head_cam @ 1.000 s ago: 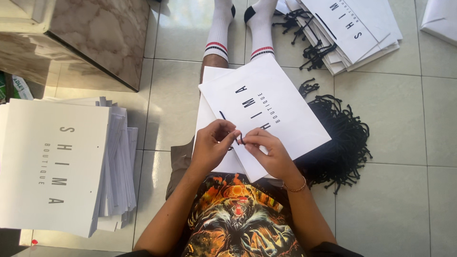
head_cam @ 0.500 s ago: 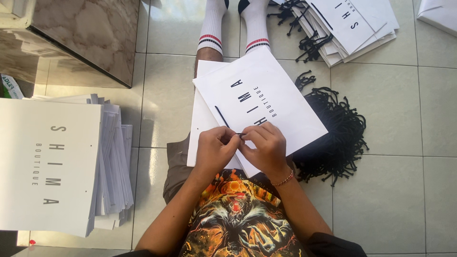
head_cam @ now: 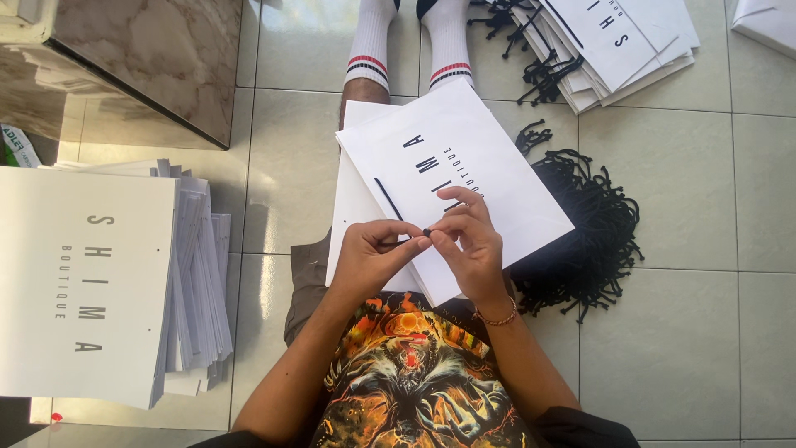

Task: The person sits on the floor and threads black drawstrings through holes in white paper shopping bags labeled 'SHIMA BOUTIQUE'. They pull the strings through, tie knots, and place the finished bags into a stack.

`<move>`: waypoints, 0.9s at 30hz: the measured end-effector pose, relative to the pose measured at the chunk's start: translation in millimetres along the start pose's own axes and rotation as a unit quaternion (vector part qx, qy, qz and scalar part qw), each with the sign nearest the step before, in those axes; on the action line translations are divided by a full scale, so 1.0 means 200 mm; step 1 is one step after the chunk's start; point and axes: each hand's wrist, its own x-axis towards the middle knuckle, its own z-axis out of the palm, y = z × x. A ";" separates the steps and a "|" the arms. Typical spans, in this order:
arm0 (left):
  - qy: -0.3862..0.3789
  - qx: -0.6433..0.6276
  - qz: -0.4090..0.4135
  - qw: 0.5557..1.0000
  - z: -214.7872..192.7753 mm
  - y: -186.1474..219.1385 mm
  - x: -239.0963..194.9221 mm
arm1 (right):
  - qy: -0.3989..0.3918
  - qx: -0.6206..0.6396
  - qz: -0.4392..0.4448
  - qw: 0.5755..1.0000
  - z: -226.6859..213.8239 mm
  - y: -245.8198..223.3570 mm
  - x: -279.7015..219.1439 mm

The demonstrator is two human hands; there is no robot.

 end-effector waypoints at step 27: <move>0.047 0.291 -0.277 0.914 -0.12 -0.28 0.13 | 0.048 -0.372 0.367 0.851 -0.69 0.75 0.35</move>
